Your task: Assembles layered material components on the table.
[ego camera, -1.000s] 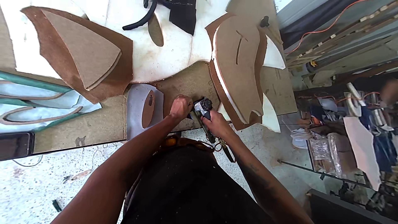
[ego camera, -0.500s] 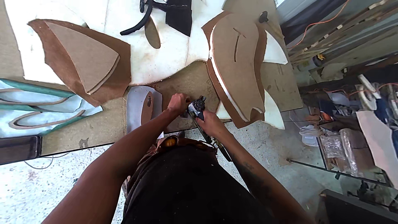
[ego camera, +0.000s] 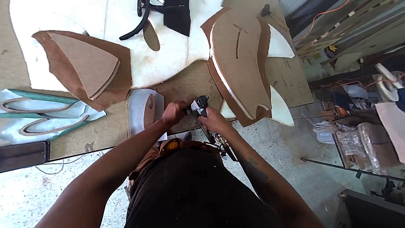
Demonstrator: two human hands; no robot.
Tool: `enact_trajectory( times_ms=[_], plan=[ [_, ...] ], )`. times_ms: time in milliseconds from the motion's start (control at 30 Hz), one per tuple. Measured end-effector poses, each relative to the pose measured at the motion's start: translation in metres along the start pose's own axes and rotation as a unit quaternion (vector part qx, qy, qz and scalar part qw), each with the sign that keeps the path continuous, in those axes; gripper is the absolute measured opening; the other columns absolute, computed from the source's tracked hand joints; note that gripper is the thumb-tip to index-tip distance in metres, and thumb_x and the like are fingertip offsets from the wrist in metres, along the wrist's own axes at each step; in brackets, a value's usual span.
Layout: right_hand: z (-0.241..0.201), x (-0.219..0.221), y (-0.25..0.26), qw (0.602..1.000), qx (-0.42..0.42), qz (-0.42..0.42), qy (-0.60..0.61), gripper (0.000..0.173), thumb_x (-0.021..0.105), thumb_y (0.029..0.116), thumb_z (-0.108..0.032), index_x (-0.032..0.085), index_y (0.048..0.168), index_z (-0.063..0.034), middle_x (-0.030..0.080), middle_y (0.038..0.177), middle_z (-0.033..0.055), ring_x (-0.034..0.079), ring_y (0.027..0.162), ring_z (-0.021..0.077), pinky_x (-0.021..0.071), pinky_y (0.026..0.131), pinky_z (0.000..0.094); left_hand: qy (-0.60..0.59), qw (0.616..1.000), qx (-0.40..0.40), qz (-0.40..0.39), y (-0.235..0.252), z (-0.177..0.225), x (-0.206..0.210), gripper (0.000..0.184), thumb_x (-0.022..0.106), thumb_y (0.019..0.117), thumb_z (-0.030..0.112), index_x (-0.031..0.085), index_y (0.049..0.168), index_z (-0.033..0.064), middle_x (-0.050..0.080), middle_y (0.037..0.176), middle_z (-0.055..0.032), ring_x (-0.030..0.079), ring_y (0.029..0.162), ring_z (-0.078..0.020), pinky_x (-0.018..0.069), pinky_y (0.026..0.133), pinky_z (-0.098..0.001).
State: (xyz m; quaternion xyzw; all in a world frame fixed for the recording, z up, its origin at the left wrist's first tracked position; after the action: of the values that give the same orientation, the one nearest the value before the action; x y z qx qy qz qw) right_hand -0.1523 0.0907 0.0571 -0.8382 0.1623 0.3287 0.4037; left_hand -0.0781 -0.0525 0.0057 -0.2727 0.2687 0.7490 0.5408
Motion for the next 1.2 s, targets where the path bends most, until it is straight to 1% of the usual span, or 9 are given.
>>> enact_trajectory(
  times_ms=[100, 200, 400, 467, 600, 833, 933, 1033, 1200],
  plan=[
    [-0.001, 0.004, -0.003, 1.000, 0.002, -0.001, 0.015, 0.030, 0.061, 0.1002, -0.032, 0.055, 0.120, -0.0096, 0.067, 0.075, 0.0069, 0.067, 0.057, 0.0207, 0.0603, 0.056, 0.0430, -0.017, 0.992, -0.119, -0.043, 0.006, -0.020, -0.001, 0.013, 0.071, 0.0903, 0.020, 0.080, 0.100, 0.0217, 0.077, 0.100, 0.0017, 0.073, 0.095, -0.0195, 0.0587, 0.088, -0.0540],
    [0.003, 0.004, -0.002, 0.999, 0.005, -0.002, 0.041, 0.029, 0.063, 0.1000, -0.032, 0.055, 0.117, -0.0091, 0.067, 0.074, 0.0069, 0.067, 0.056, 0.0198, 0.0598, 0.054, 0.0408, -0.034, 0.979, -0.193, -0.054, 0.013, -0.034, -0.005, 0.009, 0.077, 0.0835, 0.031, 0.081, 0.091, 0.0260, 0.077, 0.088, 0.0004, 0.073, 0.087, -0.0222, 0.0581, 0.080, -0.0590],
    [0.007, 0.009, -0.005, 0.997, 0.000, 0.008, 0.072, 0.029, 0.062, 0.0999, -0.032, 0.055, 0.119, -0.0106, 0.068, 0.074, 0.0055, 0.068, 0.057, 0.0185, 0.0610, 0.056, 0.0397, -0.013, 0.957, -0.279, -0.084, 0.014, -0.050, -0.003, 0.020, 0.084, 0.0756, 0.040, 0.077, 0.082, 0.0221, 0.074, 0.081, -0.0052, 0.072, 0.081, -0.0286, 0.0570, 0.073, -0.0609],
    [0.006, 0.010, -0.008, 0.997, -0.003, 0.020, 0.078, 0.031, 0.061, 0.1003, -0.033, 0.055, 0.122, -0.0129, 0.068, 0.075, 0.0046, 0.068, 0.057, 0.0179, 0.0613, 0.056, 0.0393, -0.008, 0.953, -0.289, -0.093, 0.016, -0.049, -0.005, 0.022, 0.084, 0.0750, 0.040, 0.076, 0.080, 0.0199, 0.073, 0.080, -0.0069, 0.071, 0.080, -0.0296, 0.0567, 0.071, -0.0607],
    [-0.001, 0.018, -0.016, 0.998, 0.006, 0.042, 0.049, 0.029, 0.059, 0.0996, -0.034, 0.057, 0.122, -0.0157, 0.068, 0.074, 0.0034, 0.068, 0.057, 0.0181, 0.0609, 0.055, 0.0420, -0.012, 0.951, -0.293, -0.102, 0.013, -0.051, -0.006, 0.027, 0.084, 0.0761, 0.042, 0.073, 0.078, 0.0171, 0.072, 0.081, -0.0079, 0.070, 0.081, -0.0305, 0.0561, 0.072, -0.0605],
    [-0.014, 0.024, -0.020, 0.998, 0.031, 0.062, -0.006, 0.032, 0.059, 0.0999, -0.034, 0.055, 0.125, -0.0146, 0.068, 0.079, 0.0042, 0.068, 0.062, 0.0202, 0.0604, 0.060, 0.0464, -0.022, 0.950, -0.290, -0.110, 0.014, -0.052, -0.007, 0.029, 0.082, 0.0775, 0.042, 0.071, 0.074, 0.0157, 0.071, 0.078, -0.0083, 0.070, 0.080, -0.0304, 0.0560, 0.071, -0.0595],
    [-0.012, 0.027, -0.021, 0.996, 0.045, 0.070, 0.006, 0.032, 0.059, 0.0976, -0.033, 0.055, 0.123, -0.0138, 0.067, 0.076, 0.0044, 0.068, 0.060, 0.0204, 0.0601, 0.058, 0.0468, -0.025, 0.949, -0.290, -0.121, 0.014, -0.053, -0.004, 0.029, 0.082, 0.0775, 0.042, 0.070, 0.075, 0.0160, 0.071, 0.079, -0.0085, 0.070, 0.080, -0.0304, 0.0560, 0.070, -0.0592],
    [-0.016, 0.031, -0.023, 0.996, 0.047, 0.069, 0.028, 0.031, 0.058, 0.0990, -0.035, 0.056, 0.124, -0.0163, 0.068, 0.076, 0.0025, 0.068, 0.060, 0.0179, 0.0614, 0.058, 0.0443, -0.030, 0.949, -0.289, -0.124, 0.016, -0.054, -0.005, 0.028, 0.082, 0.0773, 0.041, 0.070, 0.075, 0.0161, 0.071, 0.079, -0.0086, 0.070, 0.080, -0.0304, 0.0565, 0.070, -0.0594],
    [-0.023, 0.042, -0.027, 0.996, 0.044, 0.073, 0.041, 0.031, 0.058, 0.0997, -0.037, 0.057, 0.124, -0.0176, 0.068, 0.075, 0.0018, 0.068, 0.060, 0.0178, 0.0611, 0.059, 0.0446, -0.035, 0.950, -0.281, -0.129, 0.017, -0.057, -0.004, 0.022, 0.079, 0.0809, 0.037, 0.073, 0.082, 0.0152, 0.073, 0.085, -0.0101, 0.072, 0.086, -0.0317, 0.0573, 0.075, -0.0611]
  ],
)
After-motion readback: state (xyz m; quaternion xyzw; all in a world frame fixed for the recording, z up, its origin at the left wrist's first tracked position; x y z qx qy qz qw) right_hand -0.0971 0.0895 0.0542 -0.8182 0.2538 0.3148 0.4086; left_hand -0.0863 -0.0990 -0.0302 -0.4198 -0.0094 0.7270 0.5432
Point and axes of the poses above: each hand's wrist, its own y-axis towards the middle knuckle, its own x-axis out of the palm, z = x × y, the point moved 10 cm from there along y, towards the middle knuckle
